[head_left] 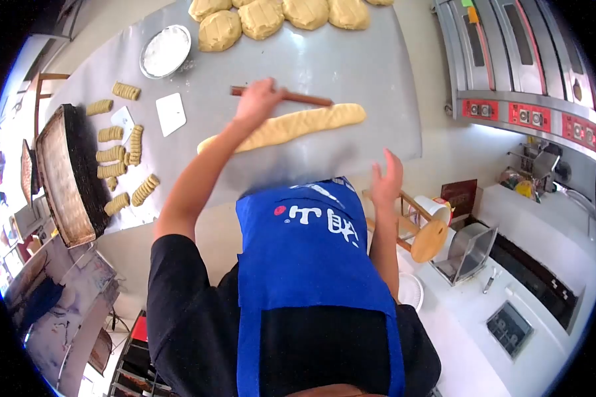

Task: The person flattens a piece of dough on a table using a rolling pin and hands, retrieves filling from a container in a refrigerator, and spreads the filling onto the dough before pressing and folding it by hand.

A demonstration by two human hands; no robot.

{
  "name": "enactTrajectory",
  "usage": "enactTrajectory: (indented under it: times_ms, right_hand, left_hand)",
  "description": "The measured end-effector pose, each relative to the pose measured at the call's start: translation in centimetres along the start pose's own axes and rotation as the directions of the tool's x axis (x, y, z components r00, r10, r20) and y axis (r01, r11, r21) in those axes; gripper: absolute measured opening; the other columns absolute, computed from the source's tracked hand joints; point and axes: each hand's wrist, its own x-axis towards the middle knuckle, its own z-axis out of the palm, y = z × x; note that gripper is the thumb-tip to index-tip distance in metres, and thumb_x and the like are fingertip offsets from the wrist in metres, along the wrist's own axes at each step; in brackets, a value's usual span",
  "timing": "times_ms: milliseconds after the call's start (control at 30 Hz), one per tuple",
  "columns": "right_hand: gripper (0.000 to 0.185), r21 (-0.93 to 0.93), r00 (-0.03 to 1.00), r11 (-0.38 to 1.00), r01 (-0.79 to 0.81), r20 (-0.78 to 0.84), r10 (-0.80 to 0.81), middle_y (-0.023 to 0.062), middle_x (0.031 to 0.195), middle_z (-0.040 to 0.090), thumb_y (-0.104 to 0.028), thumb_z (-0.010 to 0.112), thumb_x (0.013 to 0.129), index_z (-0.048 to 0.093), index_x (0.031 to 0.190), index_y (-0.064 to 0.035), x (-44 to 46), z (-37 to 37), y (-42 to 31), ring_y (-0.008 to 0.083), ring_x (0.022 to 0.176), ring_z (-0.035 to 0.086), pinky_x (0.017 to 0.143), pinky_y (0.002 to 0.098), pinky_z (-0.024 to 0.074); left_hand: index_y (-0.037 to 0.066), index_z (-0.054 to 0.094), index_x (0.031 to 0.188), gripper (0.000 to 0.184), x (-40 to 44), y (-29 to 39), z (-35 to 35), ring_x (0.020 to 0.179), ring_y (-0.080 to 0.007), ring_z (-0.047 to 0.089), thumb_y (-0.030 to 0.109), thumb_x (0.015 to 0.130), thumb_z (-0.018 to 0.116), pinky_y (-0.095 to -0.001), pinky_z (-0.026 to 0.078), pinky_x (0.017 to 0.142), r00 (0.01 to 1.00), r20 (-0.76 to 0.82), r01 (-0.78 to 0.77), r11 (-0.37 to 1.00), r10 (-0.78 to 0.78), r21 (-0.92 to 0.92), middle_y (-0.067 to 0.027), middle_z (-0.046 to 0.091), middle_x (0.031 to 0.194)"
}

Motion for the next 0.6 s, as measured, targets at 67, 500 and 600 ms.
enactTrajectory:
  times_ms: [67,500,600]
  right_hand:
    - [0.057,-0.124,0.979,0.974,0.189,-0.049,-0.196,0.0162,0.131,0.074,-0.008,0.078,0.092,0.062,0.147,-0.0055,3.7,0.5,-3.9,0.0341,0.123,0.070,0.109,0.0443,0.0529]
    - [0.036,0.100,0.943,0.979,-0.177,0.302,0.140,0.0177,0.098,0.077,-0.034,0.075,0.101,0.068,0.124,-0.0074,10.8,4.6,8.6,0.0413,0.090,0.074,0.083,0.0503,0.0572]
    - [0.042,0.122,0.914,0.957,-0.262,0.350,0.205,0.0147,0.093,0.078,-0.044,0.078,0.099,0.070,0.118,-0.0072,11.4,3.8,10.8,0.0379,0.085,0.075,0.081,0.0474,0.0573]
  left_hand:
    - [0.018,0.075,0.120,0.026,1.2,5.2,-0.7,0.095,-0.0317,0.062,0.019,0.095,0.068,-0.0445,0.053,0.085,0.982,-0.012,-0.187,0.978,0.186,-0.089,-0.0090,0.058,0.098]
    - [-0.003,0.044,0.161,0.080,-1.5,18.0,9.0,0.165,-0.0372,0.025,0.047,0.102,0.066,-0.0516,0.017,0.137,0.961,0.008,0.277,0.960,-0.277,-0.040,-0.0229,0.036,0.174]
    - [-0.002,0.035,0.167,0.085,-1.6,17.5,9.3,0.167,-0.0361,0.019,0.057,0.108,0.054,-0.0502,0.015,0.137,0.951,0.117,0.289,0.957,-0.288,0.004,-0.0235,0.028,0.177]
